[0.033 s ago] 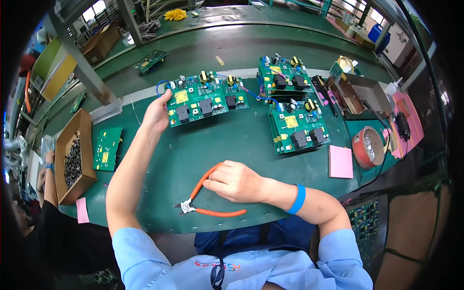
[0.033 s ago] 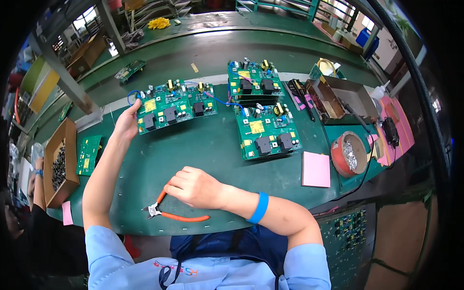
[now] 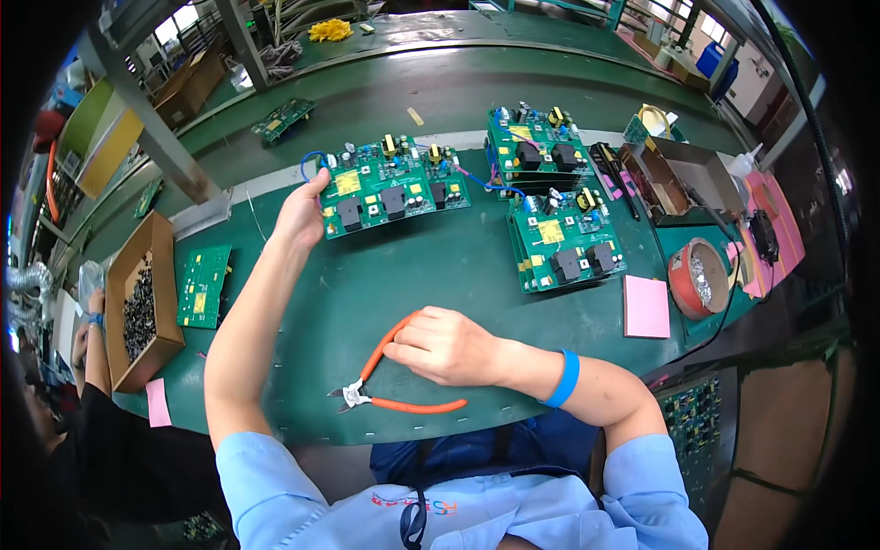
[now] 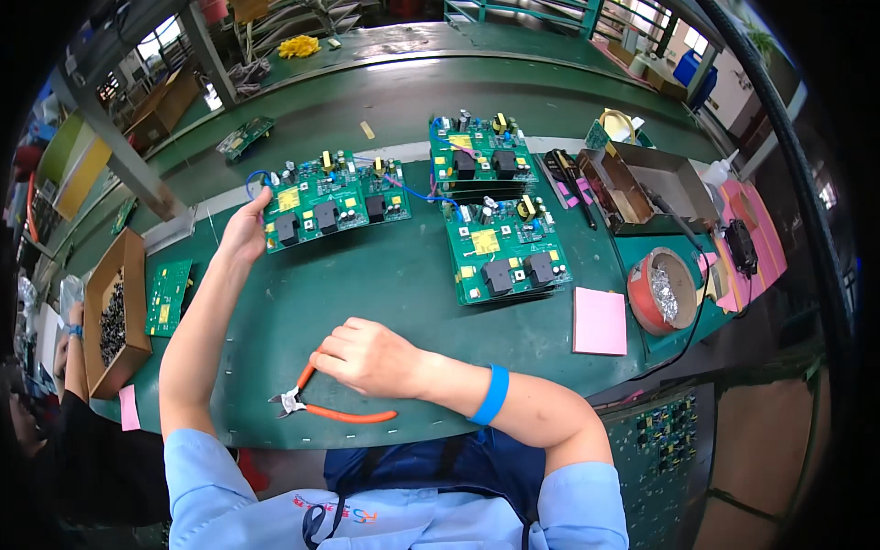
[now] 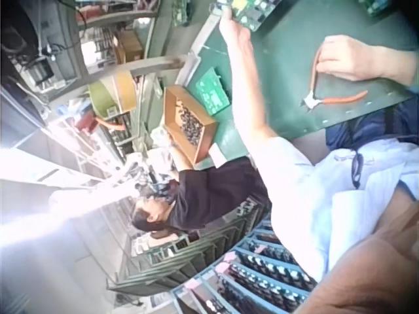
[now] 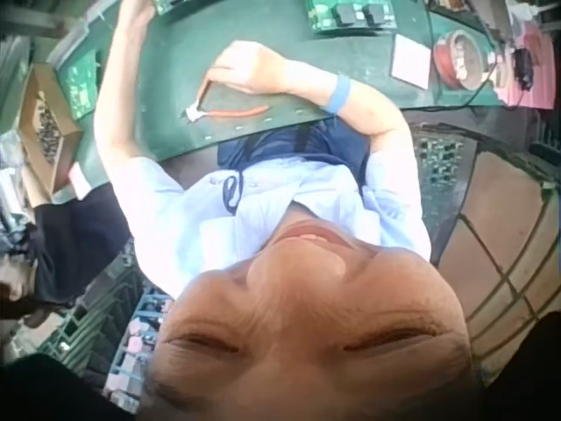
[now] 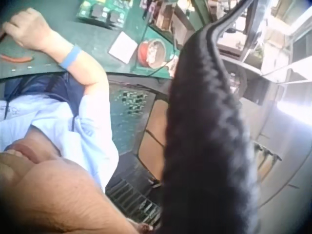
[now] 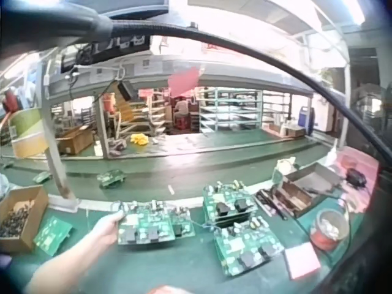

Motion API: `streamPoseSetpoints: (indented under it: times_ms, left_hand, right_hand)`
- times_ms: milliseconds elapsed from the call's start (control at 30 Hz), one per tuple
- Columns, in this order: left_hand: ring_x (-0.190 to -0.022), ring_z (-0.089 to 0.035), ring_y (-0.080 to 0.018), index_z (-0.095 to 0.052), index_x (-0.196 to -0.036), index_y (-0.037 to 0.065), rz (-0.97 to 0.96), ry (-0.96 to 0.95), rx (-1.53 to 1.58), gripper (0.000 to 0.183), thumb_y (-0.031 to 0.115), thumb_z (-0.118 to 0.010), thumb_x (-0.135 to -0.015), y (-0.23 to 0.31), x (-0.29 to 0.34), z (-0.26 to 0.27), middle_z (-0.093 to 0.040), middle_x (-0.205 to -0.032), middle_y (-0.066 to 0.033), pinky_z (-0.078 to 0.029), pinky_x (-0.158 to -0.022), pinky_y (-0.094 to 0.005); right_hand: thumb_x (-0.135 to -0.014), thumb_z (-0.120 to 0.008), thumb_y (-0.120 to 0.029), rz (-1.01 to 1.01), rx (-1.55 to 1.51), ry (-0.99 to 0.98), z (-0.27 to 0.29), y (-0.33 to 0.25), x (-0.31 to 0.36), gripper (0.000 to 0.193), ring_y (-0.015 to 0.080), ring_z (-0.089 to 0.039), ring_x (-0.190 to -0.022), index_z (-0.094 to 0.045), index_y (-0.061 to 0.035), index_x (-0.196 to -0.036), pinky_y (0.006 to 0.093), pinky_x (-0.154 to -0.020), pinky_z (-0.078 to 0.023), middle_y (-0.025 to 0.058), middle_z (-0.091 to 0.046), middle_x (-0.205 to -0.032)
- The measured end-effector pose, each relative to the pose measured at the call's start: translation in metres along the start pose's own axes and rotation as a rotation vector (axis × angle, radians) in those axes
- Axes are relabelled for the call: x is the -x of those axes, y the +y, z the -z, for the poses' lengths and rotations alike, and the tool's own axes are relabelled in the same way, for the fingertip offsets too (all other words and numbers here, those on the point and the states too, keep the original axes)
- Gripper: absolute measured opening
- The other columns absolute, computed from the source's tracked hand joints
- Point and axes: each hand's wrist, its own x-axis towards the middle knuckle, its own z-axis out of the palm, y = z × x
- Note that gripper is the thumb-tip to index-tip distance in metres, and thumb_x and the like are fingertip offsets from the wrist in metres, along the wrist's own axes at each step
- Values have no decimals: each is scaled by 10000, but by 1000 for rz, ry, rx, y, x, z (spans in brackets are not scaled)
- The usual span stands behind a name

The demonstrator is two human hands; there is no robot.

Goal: The person assembles green circuit boards at a workbench. They pick up boards, use orange pliers to trim wires or components, and stack the finished boards. The person handles the boards one at a time, flipping them to inspect both sides before placing them in a pile.

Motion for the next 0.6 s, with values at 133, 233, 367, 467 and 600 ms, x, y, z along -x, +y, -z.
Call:
streamPoseSetpoints:
  times_ms: [133,233,367,467,600]
  left_hand:
    - [-899,-532,-200,-482,-1004,-1,49,29,-55,250,189,-415,-857,-14,-39,-28,-541,-1001,-109,-419,-808,-349]
    - [-883,-536,-208,-482,-986,-4,68,47,-74,234,178,-410,-858,-24,-60,-38,-540,-983,-115,-429,-790,-355]
    - [-815,-551,-200,-485,-948,-35,60,47,-161,215,147,-422,-853,-32,-67,-47,-548,-928,-124,-452,-731,-343]
    - [-800,-552,-193,-495,-932,-30,20,29,-227,223,169,-458,-838,-33,-68,-43,-554,-899,-118,-466,-692,-344]
    - [-865,-540,-226,-497,-979,-39,65,-41,-815,440,352,-526,-781,-4,-55,-47,-545,-953,-149,-491,-616,-334]
  right_hand:
    - [-627,-555,-57,-35,-4,21,-1,2,6,175,172,-524,-651,-538,-29,-799,285,-568,-406,48,-524,-697]
    - [-644,-528,-73,-35,0,54,-4,1,6,132,168,-513,-626,-534,-44,-772,281,-564,-397,39,-512,-666]
    - [-642,-529,-77,-43,-35,65,-4,2,7,131,182,-521,-641,-534,-42,-768,292,-589,-409,51,-523,-678]
    - [-642,-531,-81,-57,-50,49,-4,2,7,130,190,-523,-645,-534,-41,-766,299,-599,-412,57,-525,-680]
    - [-650,-527,-82,-63,-53,50,-6,2,9,118,193,-524,-640,-536,-40,-760,297,-598,-412,58,-524,-674]
